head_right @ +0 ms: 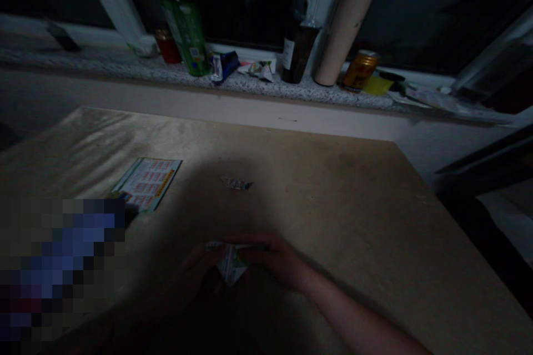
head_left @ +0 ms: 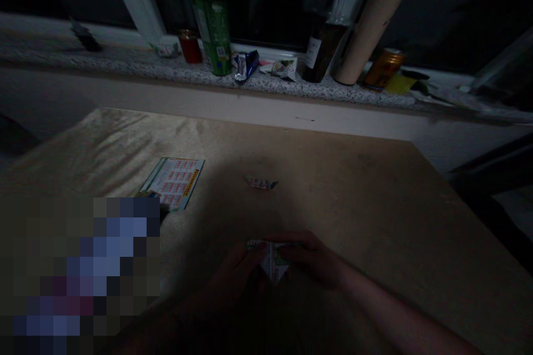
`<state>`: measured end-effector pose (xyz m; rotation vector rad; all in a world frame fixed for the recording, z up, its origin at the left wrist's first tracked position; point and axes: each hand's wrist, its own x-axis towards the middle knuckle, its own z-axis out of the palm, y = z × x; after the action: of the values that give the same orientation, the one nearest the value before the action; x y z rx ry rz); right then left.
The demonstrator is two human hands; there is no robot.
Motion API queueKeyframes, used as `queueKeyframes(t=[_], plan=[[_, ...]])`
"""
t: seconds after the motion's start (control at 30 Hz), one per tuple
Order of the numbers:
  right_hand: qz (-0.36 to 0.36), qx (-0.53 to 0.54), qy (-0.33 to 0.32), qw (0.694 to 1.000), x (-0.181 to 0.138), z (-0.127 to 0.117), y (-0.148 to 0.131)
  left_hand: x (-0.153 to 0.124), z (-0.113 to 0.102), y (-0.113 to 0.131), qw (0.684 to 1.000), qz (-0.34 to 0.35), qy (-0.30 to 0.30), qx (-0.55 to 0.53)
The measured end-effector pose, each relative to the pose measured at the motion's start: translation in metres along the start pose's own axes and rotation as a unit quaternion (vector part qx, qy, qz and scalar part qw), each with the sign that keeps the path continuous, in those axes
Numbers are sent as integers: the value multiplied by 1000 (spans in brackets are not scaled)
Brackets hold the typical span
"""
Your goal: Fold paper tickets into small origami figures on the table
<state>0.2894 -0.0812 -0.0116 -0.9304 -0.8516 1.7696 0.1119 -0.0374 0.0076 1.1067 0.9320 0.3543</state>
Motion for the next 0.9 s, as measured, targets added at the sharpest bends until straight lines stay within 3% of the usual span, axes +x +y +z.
queueKeyframes(t=[0.57, 0.73, 0.9], plan=[[-58, -41, 34, 997, -1, -1, 4, 0, -18, 1, 998, -21, -37, 41], [-70, -40, 27, 996, -1, 0, 4, 3, -18, -1, 991, 45, -123, 42], [-97, -76, 43, 991, -2, -3, 8, 5, -14, -7, 994, 45, 7, 100]])
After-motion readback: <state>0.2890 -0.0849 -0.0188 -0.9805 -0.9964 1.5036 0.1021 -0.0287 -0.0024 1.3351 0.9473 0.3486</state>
